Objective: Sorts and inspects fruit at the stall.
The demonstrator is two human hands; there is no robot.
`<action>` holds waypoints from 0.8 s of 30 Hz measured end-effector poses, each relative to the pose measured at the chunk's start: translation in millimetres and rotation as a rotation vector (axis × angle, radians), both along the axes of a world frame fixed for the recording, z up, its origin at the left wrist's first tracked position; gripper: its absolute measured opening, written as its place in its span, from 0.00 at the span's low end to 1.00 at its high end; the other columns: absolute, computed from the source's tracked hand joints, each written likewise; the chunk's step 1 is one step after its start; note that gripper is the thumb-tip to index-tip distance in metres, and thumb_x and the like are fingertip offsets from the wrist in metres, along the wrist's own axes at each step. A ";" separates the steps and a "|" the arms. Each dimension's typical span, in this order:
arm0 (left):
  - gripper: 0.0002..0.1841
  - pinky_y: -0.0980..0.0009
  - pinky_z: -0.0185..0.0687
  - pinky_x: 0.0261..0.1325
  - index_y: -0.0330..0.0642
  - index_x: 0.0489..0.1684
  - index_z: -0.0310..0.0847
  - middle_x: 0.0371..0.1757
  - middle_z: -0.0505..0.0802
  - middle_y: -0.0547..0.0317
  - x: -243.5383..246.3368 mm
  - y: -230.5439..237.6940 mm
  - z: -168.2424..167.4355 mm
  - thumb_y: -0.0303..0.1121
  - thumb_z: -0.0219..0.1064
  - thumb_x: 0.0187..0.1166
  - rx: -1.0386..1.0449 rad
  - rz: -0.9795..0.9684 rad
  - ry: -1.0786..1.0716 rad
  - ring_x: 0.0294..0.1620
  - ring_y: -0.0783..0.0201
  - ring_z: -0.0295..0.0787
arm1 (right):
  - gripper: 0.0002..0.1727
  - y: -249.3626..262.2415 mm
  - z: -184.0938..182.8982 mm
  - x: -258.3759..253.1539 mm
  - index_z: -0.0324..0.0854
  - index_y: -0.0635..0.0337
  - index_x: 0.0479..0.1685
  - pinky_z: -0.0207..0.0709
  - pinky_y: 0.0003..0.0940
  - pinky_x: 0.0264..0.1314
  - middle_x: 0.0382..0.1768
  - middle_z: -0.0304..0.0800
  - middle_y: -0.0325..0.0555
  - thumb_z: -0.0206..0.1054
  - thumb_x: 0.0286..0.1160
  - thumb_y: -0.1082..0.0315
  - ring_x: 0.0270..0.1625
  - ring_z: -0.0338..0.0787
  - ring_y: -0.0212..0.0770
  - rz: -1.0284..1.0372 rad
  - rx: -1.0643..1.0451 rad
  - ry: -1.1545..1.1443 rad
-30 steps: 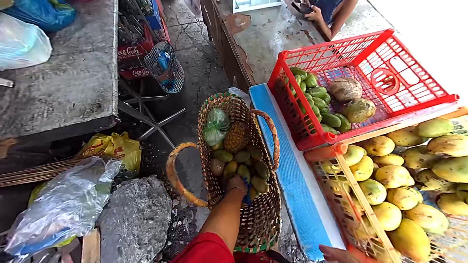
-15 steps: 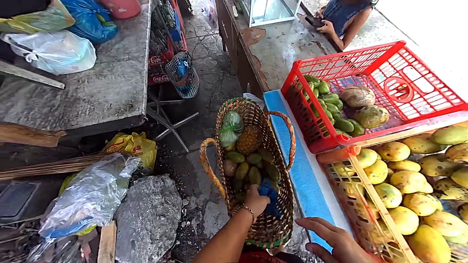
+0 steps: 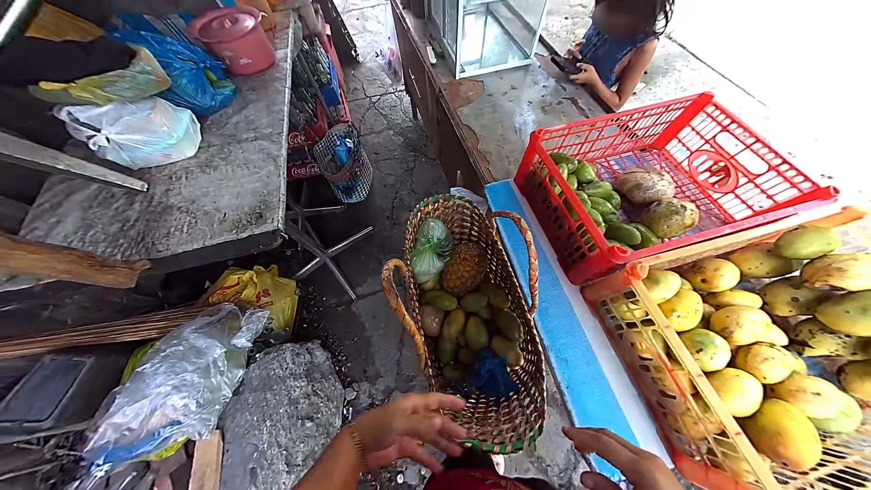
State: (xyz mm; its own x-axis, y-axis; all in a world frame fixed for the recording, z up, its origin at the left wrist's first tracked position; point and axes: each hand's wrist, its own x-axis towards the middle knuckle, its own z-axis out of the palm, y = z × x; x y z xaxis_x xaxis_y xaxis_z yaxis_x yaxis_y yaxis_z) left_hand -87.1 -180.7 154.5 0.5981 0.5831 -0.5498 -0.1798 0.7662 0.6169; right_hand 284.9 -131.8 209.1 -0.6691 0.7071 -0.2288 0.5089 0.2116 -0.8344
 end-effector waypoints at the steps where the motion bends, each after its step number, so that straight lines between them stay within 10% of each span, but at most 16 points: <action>1: 0.35 0.45 0.87 0.63 0.43 0.85 0.64 0.66 0.91 0.44 -14.5 -16.8 -2.3 0.46 0.64 0.77 -0.024 0.066 0.083 0.65 0.46 0.90 | 0.22 -3.7 -1.8 3.0 0.81 0.72 0.69 0.83 0.53 0.68 0.62 0.89 0.67 0.68 0.80 0.70 0.60 0.92 0.59 0.004 -0.013 0.006; 7: 0.40 0.45 0.87 0.64 0.44 0.85 0.62 0.68 0.90 0.44 -35.8 -92.6 9.8 0.49 0.73 0.73 -0.078 0.462 0.227 0.65 0.43 0.90 | 0.21 -12.5 -22.0 26.7 0.82 0.69 0.69 0.83 0.51 0.69 0.62 0.90 0.63 0.68 0.79 0.69 0.61 0.92 0.56 0.012 0.044 0.021; 15: 0.28 0.52 0.88 0.62 0.42 0.83 0.66 0.69 0.88 0.47 -17.0 -57.6 18.4 0.36 0.61 0.83 -0.005 0.152 0.382 0.62 0.50 0.91 | 0.22 -51.5 -14.9 38.9 0.80 0.72 0.70 0.85 0.47 0.68 0.66 0.89 0.61 0.67 0.82 0.67 0.61 0.93 0.50 -0.197 -0.062 0.197; 24: 0.21 0.51 0.90 0.58 0.38 0.79 0.67 0.67 0.88 0.43 -120.4 37.9 22.2 0.33 0.52 0.91 -0.014 0.262 0.607 0.58 0.48 0.93 | 0.17 48.9 -52.8 -116.8 0.87 0.63 0.63 0.86 0.39 0.69 0.65 0.90 0.51 0.67 0.80 0.68 0.63 0.92 0.40 -0.196 -0.075 0.283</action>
State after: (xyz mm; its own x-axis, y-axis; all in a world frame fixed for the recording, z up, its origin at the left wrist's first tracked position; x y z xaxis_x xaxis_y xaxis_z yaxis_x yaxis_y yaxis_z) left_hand -207.5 -142.8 176.7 0.0189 0.6576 -0.7531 0.0149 0.7530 0.6579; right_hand 168.1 -82.9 156.3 -0.5667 0.8165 -0.1101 0.2806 0.0657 -0.9576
